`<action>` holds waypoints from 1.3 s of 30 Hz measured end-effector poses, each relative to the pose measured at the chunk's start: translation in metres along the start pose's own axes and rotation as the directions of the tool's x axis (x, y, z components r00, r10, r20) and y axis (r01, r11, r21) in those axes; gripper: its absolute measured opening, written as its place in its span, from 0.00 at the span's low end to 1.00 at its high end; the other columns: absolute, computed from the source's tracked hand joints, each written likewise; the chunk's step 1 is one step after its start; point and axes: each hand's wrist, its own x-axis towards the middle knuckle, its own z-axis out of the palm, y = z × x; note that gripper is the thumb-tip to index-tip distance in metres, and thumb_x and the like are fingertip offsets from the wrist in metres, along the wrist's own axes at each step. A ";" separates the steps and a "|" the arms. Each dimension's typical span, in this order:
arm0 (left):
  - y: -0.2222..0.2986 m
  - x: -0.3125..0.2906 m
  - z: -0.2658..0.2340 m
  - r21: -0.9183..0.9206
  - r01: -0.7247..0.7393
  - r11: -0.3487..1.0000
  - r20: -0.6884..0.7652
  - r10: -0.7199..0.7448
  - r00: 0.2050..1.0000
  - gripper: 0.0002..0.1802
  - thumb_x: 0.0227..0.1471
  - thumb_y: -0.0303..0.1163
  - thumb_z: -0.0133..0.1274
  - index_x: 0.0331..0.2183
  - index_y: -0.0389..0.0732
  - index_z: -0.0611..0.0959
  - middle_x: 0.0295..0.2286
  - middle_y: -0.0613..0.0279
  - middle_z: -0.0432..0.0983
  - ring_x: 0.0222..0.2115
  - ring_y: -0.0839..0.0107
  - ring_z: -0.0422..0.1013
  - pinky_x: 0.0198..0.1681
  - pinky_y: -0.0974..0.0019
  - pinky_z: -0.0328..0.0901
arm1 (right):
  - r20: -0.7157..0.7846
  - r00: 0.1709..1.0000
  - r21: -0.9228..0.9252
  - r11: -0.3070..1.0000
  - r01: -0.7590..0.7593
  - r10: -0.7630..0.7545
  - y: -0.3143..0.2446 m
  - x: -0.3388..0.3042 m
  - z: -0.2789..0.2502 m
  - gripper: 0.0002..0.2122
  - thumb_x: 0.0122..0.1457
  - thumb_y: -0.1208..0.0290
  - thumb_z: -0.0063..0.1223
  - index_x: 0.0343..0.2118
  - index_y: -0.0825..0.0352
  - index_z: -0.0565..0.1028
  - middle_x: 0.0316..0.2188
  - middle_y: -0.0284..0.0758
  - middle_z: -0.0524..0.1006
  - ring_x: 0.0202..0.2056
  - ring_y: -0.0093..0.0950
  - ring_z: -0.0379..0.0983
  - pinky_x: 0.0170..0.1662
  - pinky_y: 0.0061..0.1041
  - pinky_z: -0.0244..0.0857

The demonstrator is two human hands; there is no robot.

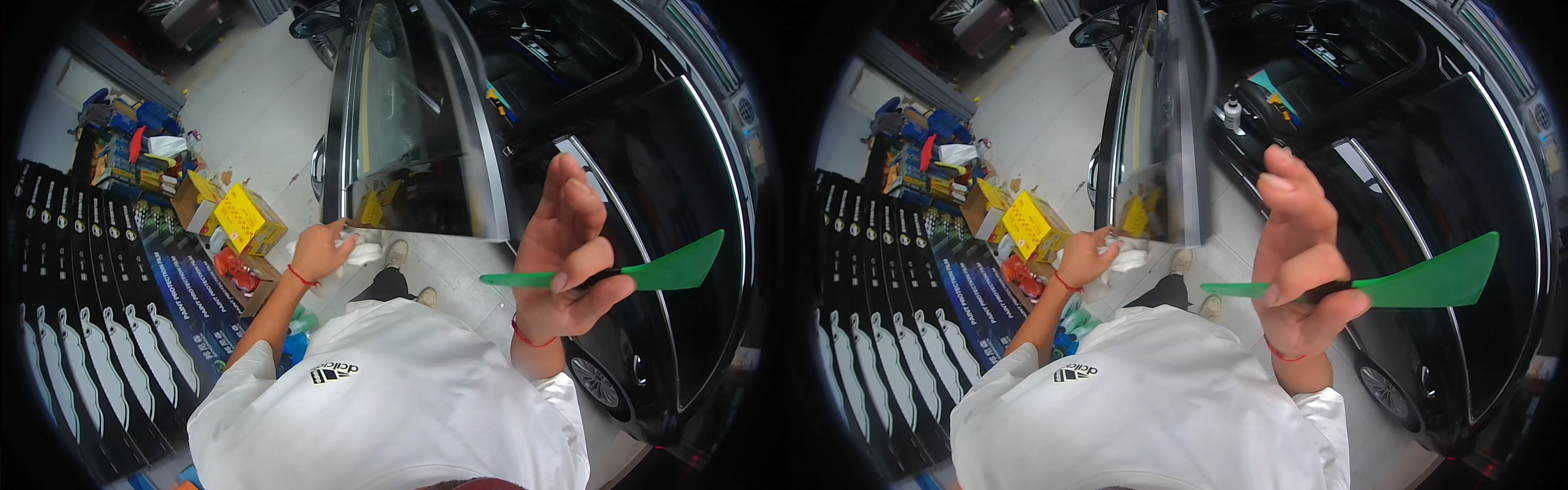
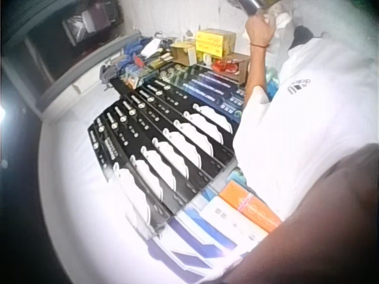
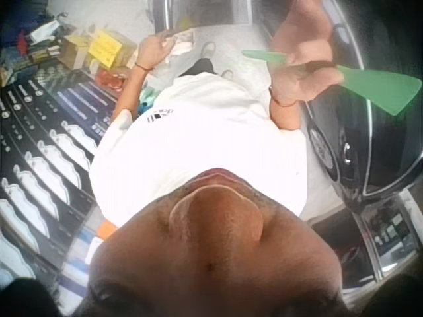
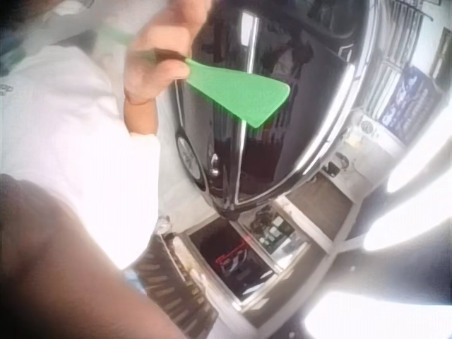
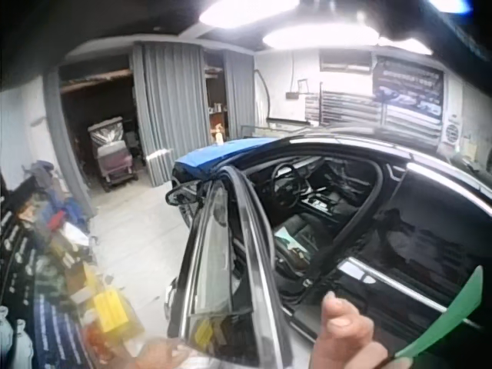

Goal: The person applies a transparent protective film to a car door window. They use a squeegee to smooth the film and remove bubbles, a spray bottle to wet the surface, and a cloth to wipe edges and clean the area. The person also uses a green plastic tool to tuck the film into the window frame.

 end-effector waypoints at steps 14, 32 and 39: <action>-0.069 0.065 0.098 -0.234 0.031 0.972 0.226 0.023 0.974 0.24 0.52 0.46 0.57 0.42 0.36 0.84 0.26 0.43 0.80 0.29 0.49 0.78 0.34 0.54 0.71 | -0.522 0.840 -0.117 0.988 0.101 -0.147 -0.001 0.076 -0.143 0.21 0.66 0.56 0.34 0.16 0.58 0.57 0.21 0.35 0.62 0.33 0.36 0.63 0.64 0.50 0.50; -0.390 -0.064 0.217 0.266 0.805 0.530 0.760 -0.629 0.163 0.59 0.28 0.65 0.70 0.45 0.17 0.77 0.45 0.37 0.77 0.47 0.52 0.75 0.49 0.60 0.69 | -0.579 0.764 -0.352 0.933 0.079 -0.283 0.001 0.081 -0.139 0.20 0.66 0.56 0.33 0.17 0.57 0.56 0.21 0.33 0.63 0.33 0.35 0.62 0.66 0.50 0.50; -0.399 -0.040 0.235 0.275 0.824 0.495 0.772 -0.624 0.117 0.53 0.28 0.55 0.74 0.46 0.18 0.77 0.47 0.37 0.76 0.48 0.51 0.75 0.49 0.59 0.69 | -0.587 0.731 -0.446 0.893 0.067 -0.348 0.003 0.083 -0.137 0.19 0.66 0.57 0.33 0.17 0.57 0.55 0.21 0.33 0.62 0.33 0.35 0.62 0.66 0.51 0.49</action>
